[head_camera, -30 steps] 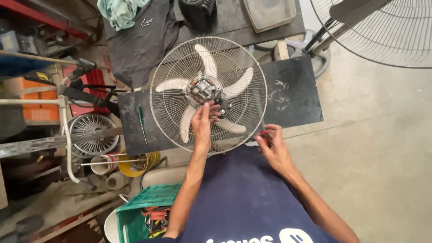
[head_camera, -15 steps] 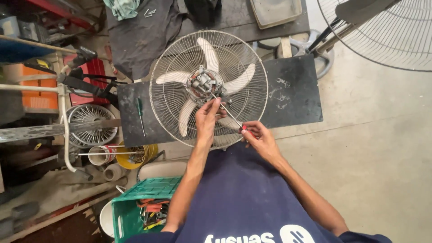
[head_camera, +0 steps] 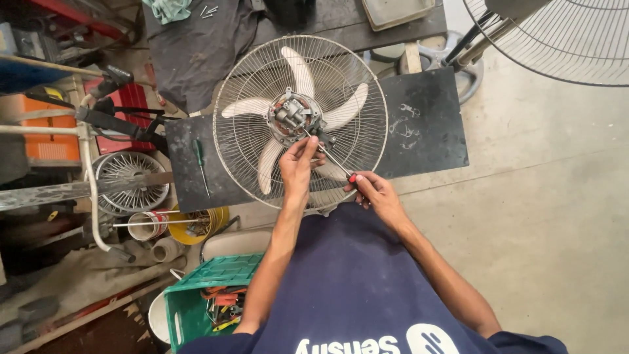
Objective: The person is disassembling an electric fan on a workbench, removing the front grill and using a screwdriver to access the motor assembly.
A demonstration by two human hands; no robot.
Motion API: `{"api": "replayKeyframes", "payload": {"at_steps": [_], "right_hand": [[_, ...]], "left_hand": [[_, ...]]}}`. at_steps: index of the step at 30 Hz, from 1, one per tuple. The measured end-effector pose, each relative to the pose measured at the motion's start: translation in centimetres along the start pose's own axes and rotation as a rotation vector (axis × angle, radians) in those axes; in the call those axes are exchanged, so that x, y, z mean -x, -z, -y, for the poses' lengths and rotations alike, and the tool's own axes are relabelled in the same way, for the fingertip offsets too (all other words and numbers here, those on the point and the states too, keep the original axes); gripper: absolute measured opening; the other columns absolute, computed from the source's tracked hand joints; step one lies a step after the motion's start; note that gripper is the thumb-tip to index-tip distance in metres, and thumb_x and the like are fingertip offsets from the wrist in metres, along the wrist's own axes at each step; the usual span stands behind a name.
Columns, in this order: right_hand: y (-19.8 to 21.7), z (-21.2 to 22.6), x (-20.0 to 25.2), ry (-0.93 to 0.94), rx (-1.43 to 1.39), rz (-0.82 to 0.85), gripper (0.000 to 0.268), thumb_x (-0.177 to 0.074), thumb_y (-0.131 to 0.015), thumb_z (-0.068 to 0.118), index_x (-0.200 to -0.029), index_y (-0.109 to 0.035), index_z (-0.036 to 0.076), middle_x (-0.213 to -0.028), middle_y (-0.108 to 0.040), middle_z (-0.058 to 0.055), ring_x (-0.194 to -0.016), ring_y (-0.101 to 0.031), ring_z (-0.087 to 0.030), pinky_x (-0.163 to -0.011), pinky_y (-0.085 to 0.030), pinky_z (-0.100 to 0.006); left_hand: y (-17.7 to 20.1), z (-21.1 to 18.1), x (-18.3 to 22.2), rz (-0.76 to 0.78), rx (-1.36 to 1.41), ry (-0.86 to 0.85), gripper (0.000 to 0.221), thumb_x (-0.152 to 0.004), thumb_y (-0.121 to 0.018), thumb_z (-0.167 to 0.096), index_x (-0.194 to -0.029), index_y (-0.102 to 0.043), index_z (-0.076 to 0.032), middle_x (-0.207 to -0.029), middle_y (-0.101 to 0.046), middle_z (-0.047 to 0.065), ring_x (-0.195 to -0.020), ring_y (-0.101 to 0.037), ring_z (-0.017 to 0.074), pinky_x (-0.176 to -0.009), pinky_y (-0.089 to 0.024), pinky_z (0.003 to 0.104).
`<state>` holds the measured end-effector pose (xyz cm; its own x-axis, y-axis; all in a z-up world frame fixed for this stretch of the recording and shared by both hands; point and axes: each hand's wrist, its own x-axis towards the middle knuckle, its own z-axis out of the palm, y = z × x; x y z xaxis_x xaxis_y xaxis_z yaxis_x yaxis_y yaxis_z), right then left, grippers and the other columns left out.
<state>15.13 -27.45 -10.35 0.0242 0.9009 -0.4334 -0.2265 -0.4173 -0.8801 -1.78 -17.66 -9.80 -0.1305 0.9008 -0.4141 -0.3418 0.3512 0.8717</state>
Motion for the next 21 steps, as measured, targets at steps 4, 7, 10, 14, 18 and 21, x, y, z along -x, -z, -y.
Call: {"api": "replayKeyframes", "payload": {"at_steps": [4, 7, 10, 14, 18, 21], "right_hand": [[-0.1, 0.3, 0.1, -0.043, -0.046, 0.007, 0.03, -0.106, -0.053, 0.024, -0.118, -0.068, 0.001, -0.09, -0.073, -0.018, -0.06, -0.062, -0.013, -0.043, -0.046, -0.019], [-0.3, 0.5, 0.1, -0.073, -0.079, 0.01, 0.03, -0.107, -0.052, 0.025, -0.117, -0.067, 0.001, -0.09, -0.072, -0.018, -0.06, -0.061, -0.012, -0.044, -0.045, -0.02], [-0.6, 1.5, 0.4, -0.107, -0.116, 0.01, 0.031, -0.107, -0.052, 0.026, -0.118, -0.067, 0.001, -0.091, -0.072, -0.019, -0.06, -0.061, -0.012, -0.044, -0.044, -0.019], [-1.0, 2.4, 0.7, -0.161, -0.152, 0.008, 0.03, -0.106, -0.054, 0.028, -0.112, -0.068, 0.003, -0.09, -0.072, -0.017, -0.059, -0.058, -0.01, -0.043, -0.041, -0.018], [-0.8, 1.6, 0.3, -0.164, -0.168, 0.003, 0.03, -0.105, -0.055, 0.029, -0.109, -0.069, 0.003, -0.089, -0.072, -0.018, -0.059, -0.058, -0.011, -0.043, -0.04, -0.018], [-0.9, 1.7, 0.3, -0.175, -0.182, -0.013, 0.029, -0.105, -0.055, 0.029, -0.108, -0.068, 0.003, -0.089, -0.072, -0.018, -0.058, -0.058, -0.01, -0.043, -0.04, -0.018]], "left_hand": [[0.0, 0.2, -0.2, 0.001, -0.014, 0.001, 0.031, -0.09, -0.083, -0.025, -0.107, -0.072, -0.001, -0.092, -0.078, 0.018, -0.064, -0.074, 0.0171, -0.059, -0.067, 0.028], [-0.1, 0.0, -0.2, 0.001, -0.032, -0.001, 0.033, -0.089, -0.083, -0.026, -0.107, -0.072, 0.0, -0.092, -0.078, 0.017, -0.064, -0.074, 0.0161, -0.058, -0.066, 0.027], [-0.2, -0.2, -0.2, -0.003, -0.032, 0.004, 0.034, -0.089, -0.083, -0.026, -0.108, -0.072, 0.0, -0.092, -0.078, 0.018, -0.063, -0.074, 0.0165, -0.057, -0.066, 0.027], [-0.2, -0.3, -0.1, 0.006, -0.042, 0.006, 0.032, -0.09, -0.082, -0.025, -0.107, -0.072, -0.001, -0.092, -0.078, 0.016, -0.063, -0.073, 0.0148, -0.057, -0.066, 0.025], [-0.1, -0.3, -0.2, 0.006, -0.036, 0.009, 0.031, -0.089, -0.083, -0.025, -0.106, -0.072, -0.002, -0.091, -0.078, 0.017, -0.063, -0.074, 0.0157, -0.056, -0.066, 0.026], [-0.1, -0.1, -0.2, 0.008, -0.04, 0.015, 0.031, -0.089, -0.083, -0.025, -0.106, -0.072, -0.002, -0.091, -0.079, 0.016, -0.063, -0.074, 0.0158, -0.056, -0.066, 0.026]]}}
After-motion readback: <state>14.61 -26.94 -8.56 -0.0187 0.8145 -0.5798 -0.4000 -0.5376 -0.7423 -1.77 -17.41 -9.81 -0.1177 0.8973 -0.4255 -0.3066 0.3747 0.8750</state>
